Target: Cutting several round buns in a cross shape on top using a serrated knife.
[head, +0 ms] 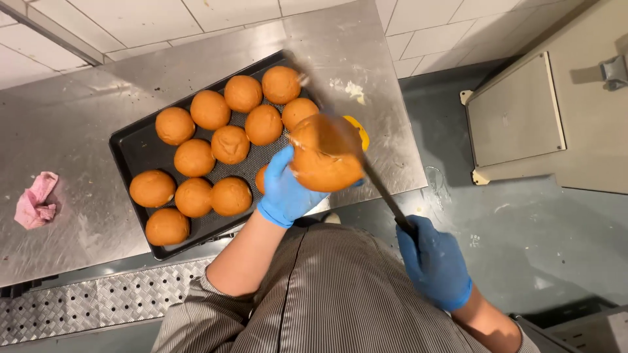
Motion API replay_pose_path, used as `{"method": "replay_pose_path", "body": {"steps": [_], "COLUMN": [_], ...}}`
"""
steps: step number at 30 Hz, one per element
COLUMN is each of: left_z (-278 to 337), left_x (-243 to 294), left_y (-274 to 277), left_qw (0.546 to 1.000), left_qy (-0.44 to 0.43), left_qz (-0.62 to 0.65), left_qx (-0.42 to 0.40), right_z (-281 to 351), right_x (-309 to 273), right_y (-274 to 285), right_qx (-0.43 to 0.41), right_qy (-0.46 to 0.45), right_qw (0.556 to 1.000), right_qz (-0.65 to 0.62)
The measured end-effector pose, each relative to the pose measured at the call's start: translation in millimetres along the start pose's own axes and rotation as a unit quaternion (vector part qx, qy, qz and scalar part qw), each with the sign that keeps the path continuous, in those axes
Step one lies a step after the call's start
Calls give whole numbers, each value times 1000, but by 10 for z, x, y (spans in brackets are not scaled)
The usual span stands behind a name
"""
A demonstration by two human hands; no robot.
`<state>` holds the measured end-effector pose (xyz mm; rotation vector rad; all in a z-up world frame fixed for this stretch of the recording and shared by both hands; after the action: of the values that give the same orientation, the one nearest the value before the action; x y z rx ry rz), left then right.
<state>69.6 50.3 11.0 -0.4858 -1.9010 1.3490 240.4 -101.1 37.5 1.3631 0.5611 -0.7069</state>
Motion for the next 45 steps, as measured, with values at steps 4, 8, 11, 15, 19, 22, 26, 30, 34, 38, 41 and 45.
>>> {"method": "replay_pose_path", "body": {"steps": [4, 8, 11, 15, 19, 22, 26, 30, 34, 38, 41, 45], "left_z": [-49, -105, -145, -233, -227, -258, -368, -319, -219, -256, -148, -60], "left_x": [-68, -251, -240, -26, -522, -484, -102, -391, -474, -37, -113, -190], "left_y": [-149, 239, 384, 327, 586, 650, 317, 427, 634, -46, 204, 418], "left_qw": [995, 996, 997, 996, 999, 994, 995, 996, 989, 994, 993, 992], "left_qy": [-27, -48, -48, -73, -10, -36, -65, -77, -42, -86, -109, -102], "left_qz": [49, 78, 29, 41, 35, 36, 61, 17, 101, 59, -2, 3], "left_qx": [-85, 24, 62, 34, 24, 100, 53, 47, 98, -30, 33, 70], "right_z": [-44, -168, -163, -43, -182, -254, -84, -188, -314, -108, -184, -364], "right_x": [-414, -372, -245, 145, -13, 51, 238, 246, 173, 288, 200, 48], "right_y": [-13, -110, -167, -427, -304, -327, -471, -442, -469, -633, -615, -611], "right_qx": [27, 22, -2, -64, -26, -14, -57, -44, -35, -64, -56, -67], "right_qy": [122, 94, 50, 27, 24, 24, 11, -13, -15, 11, 36, -9], "right_qw": [992, 995, 998, 996, 999, 999, 998, 999, 999, 998, 998, 998], "right_qz": [5, 42, 46, 61, 28, 30, 7, 19, 1, 6, -1, -4]}}
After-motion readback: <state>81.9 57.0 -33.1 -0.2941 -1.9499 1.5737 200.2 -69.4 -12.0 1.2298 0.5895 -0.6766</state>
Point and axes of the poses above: each hand's wrist, its own z-axis away from the middle knuckle, its own y-axis out of the back of the hand, x = y × z, the point moved 10 cm from there along -z, towards the middle knuckle, and after that the axes turned 9 degrees about -x, right-handed, at the moved point
